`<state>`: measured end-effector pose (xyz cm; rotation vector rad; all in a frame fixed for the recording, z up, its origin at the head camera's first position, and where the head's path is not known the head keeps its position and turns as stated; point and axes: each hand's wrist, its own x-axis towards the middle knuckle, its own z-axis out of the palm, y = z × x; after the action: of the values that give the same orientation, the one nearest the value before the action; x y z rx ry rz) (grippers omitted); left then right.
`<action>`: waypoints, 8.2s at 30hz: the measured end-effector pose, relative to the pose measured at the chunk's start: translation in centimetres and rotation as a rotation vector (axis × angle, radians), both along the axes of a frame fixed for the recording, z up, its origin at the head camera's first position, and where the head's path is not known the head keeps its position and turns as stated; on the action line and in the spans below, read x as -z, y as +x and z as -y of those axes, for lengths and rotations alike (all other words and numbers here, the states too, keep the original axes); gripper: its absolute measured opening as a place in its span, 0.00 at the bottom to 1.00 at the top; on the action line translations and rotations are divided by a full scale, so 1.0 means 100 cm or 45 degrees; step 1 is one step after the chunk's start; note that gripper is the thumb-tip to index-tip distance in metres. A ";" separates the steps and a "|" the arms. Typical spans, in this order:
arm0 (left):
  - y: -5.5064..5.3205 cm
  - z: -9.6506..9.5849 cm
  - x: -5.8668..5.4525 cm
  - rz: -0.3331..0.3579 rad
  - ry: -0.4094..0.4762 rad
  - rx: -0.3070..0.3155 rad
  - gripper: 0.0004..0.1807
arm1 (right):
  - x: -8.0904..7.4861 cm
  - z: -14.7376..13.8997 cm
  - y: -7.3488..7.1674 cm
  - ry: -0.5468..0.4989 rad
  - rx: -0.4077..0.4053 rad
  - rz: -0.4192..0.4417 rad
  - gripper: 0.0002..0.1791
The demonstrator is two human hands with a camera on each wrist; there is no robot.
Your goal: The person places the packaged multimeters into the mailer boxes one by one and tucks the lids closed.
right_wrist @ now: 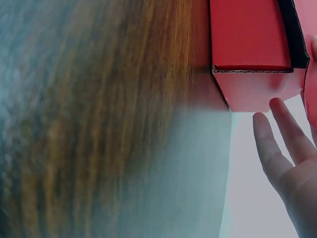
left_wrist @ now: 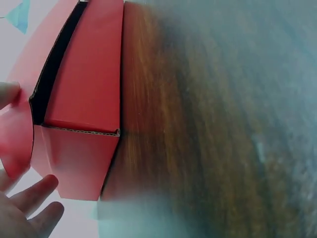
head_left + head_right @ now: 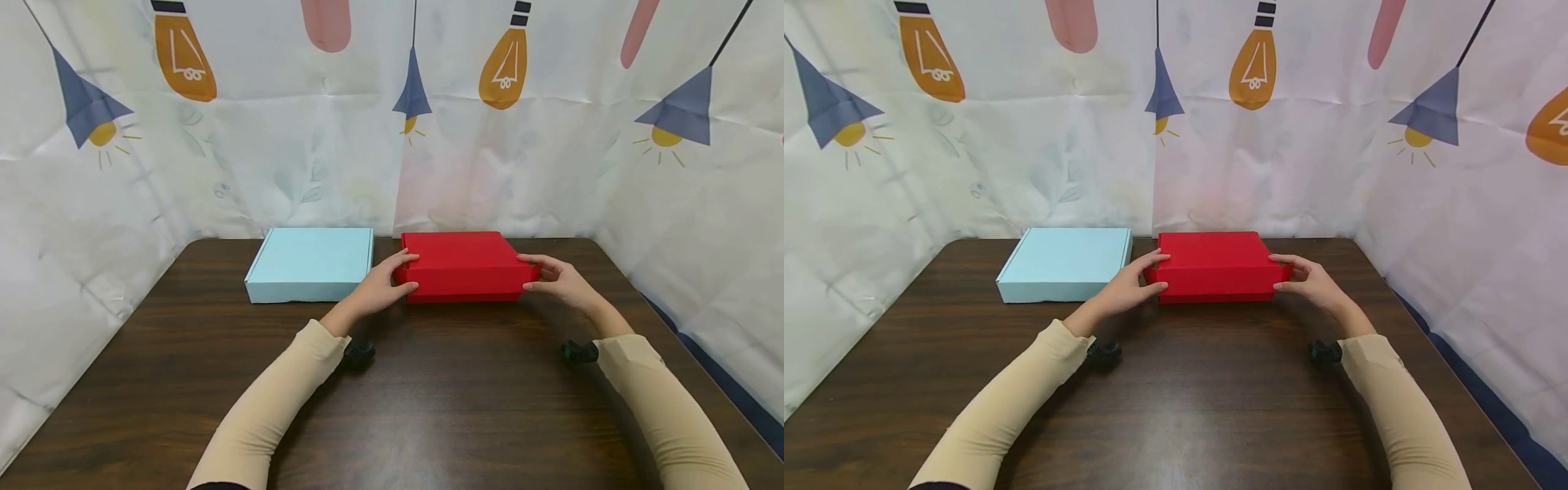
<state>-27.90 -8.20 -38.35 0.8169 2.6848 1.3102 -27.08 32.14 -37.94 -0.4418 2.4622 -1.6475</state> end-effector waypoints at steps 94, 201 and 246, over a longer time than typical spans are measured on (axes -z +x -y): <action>-0.001 -0.040 -0.003 -0.060 -0.814 0.043 0.53 | -0.001 0.001 0.014 0.720 -0.173 -0.122 0.46; 0.035 -0.012 0.002 0.027 -0.305 -0.122 0.34 | -0.006 0.017 -0.027 0.816 -0.231 -0.001 0.58; -0.017 -0.042 -0.001 -0.199 -0.804 0.036 0.44 | 0.000 0.037 -0.029 0.791 -0.287 -0.324 0.56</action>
<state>-29.56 -4.04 -38.22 0.8794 2.9082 0.3410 -30.02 28.40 -37.89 -0.8251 2.7911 -0.7181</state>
